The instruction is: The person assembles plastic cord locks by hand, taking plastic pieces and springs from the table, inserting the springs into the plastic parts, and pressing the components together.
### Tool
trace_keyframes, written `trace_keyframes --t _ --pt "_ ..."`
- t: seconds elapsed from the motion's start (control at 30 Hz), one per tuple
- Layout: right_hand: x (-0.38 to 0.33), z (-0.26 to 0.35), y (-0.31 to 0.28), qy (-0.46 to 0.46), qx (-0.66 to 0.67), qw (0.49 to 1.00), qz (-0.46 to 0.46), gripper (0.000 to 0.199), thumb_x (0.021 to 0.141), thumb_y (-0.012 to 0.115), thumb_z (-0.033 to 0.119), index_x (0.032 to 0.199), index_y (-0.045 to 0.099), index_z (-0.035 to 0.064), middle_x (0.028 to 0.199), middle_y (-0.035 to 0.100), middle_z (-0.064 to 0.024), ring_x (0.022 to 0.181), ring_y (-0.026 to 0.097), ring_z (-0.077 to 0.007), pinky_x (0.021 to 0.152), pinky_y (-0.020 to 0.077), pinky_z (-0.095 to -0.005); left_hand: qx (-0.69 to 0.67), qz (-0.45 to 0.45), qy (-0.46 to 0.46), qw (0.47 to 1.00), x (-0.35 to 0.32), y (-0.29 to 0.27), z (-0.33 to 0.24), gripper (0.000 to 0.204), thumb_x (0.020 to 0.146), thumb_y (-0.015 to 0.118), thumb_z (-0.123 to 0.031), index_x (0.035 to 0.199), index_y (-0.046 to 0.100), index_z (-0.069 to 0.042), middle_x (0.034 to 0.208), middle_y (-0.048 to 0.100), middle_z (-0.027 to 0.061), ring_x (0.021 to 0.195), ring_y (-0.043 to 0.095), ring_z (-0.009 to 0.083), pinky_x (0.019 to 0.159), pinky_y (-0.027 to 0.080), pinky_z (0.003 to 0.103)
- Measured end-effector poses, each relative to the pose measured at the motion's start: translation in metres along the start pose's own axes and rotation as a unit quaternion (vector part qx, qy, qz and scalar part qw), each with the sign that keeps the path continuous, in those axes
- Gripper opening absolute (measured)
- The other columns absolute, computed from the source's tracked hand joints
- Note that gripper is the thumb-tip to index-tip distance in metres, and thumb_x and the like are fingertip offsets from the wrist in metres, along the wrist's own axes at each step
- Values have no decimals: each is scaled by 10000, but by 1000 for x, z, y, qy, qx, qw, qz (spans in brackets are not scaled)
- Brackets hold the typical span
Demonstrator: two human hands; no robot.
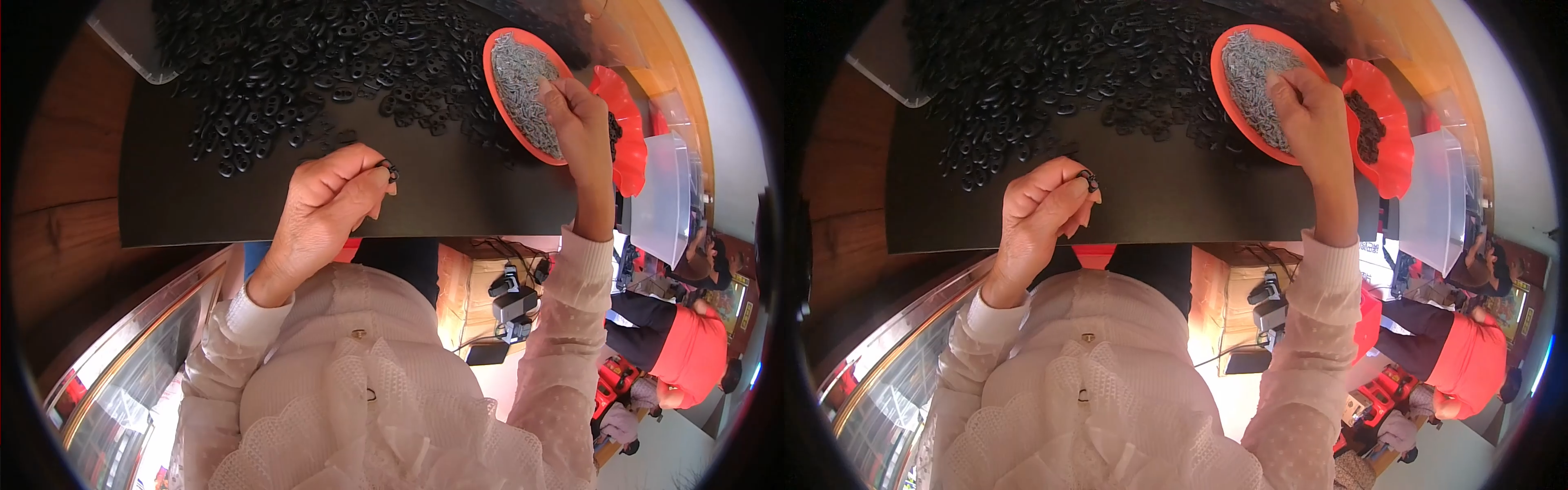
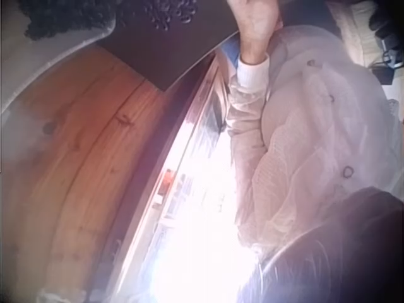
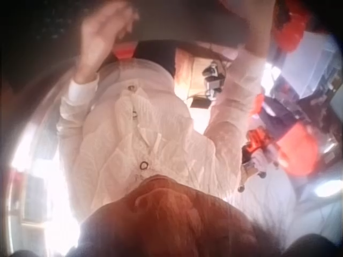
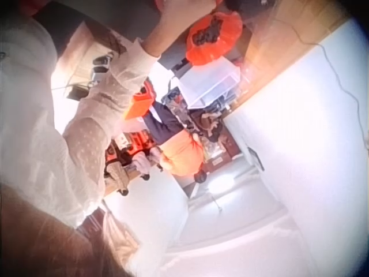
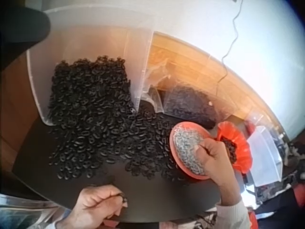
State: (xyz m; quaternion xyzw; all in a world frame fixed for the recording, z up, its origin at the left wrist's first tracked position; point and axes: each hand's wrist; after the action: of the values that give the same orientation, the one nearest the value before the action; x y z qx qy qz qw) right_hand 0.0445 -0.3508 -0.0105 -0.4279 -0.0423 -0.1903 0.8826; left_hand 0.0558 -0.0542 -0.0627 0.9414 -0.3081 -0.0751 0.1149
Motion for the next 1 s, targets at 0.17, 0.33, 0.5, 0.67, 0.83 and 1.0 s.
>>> trace_keyframes --t 0.17,0.33,0.5,0.67,0.83,1.0 --pt "7 -32 -5 21 -91 995 29 327 893 619 254 785 576 -51 567 481 -127 527 464 -185 551 407 -360 12 10 12 1000 2 2 0 114 905 529 -29 834 605 17 729 576 4 597 499 51 522 387 208" --pt "4 -30 -7 -18 -166 983 75 286 878 628 250 816 576 -24 691 563 -205 657 571 -357 616 446 -402 25 10 18 999 2 0 1 108 902 529 -26 838 603 19 730 579 8 597 502 54 529 396 209" --pt "6 -45 -5 -97 -178 969 145 193 850 626 179 883 586 -7 797 588 -225 759 586 -385 657 458 -397 41 13 23 999 2 1 1 105 901 525 -21 845 602 24 737 585 14 597 503 56 528 396 210" --pt "13 -46 -6 -76 -108 985 107 144 849 611 152 896 589 17 813 600 -186 748 584 -377 663 457 -406 42 9 23 999 2 2 1 103 902 528 -22 851 605 23 745 590 15 600 504 56 529 398 210" --pt "20 -44 9 -86 -166 977 100 155 867 610 172 893 595 21 807 602 -190 741 572 -381 661 458 -392 34 14 26 999 2 1 2 100 903 530 -23 856 607 21 750 592 15 602 505 58 534 403 209" --pt "19 -37 4 -96 -126 984 87 170 894 621 162 902 591 -5 689 514 -134 633 515 -185 629 435 -313 31 11 18 999 2 2 1 98 902 528 -21 861 607 20 754 597 15 604 506 58 536 406 208"
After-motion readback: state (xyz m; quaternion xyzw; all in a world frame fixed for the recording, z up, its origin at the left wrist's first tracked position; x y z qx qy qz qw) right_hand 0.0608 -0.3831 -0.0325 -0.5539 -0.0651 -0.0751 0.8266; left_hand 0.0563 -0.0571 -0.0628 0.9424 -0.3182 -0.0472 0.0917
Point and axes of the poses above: each hand's wrist, its own x-axis towards the middle knuckle, its own y-axis out of the palm, z = x × y
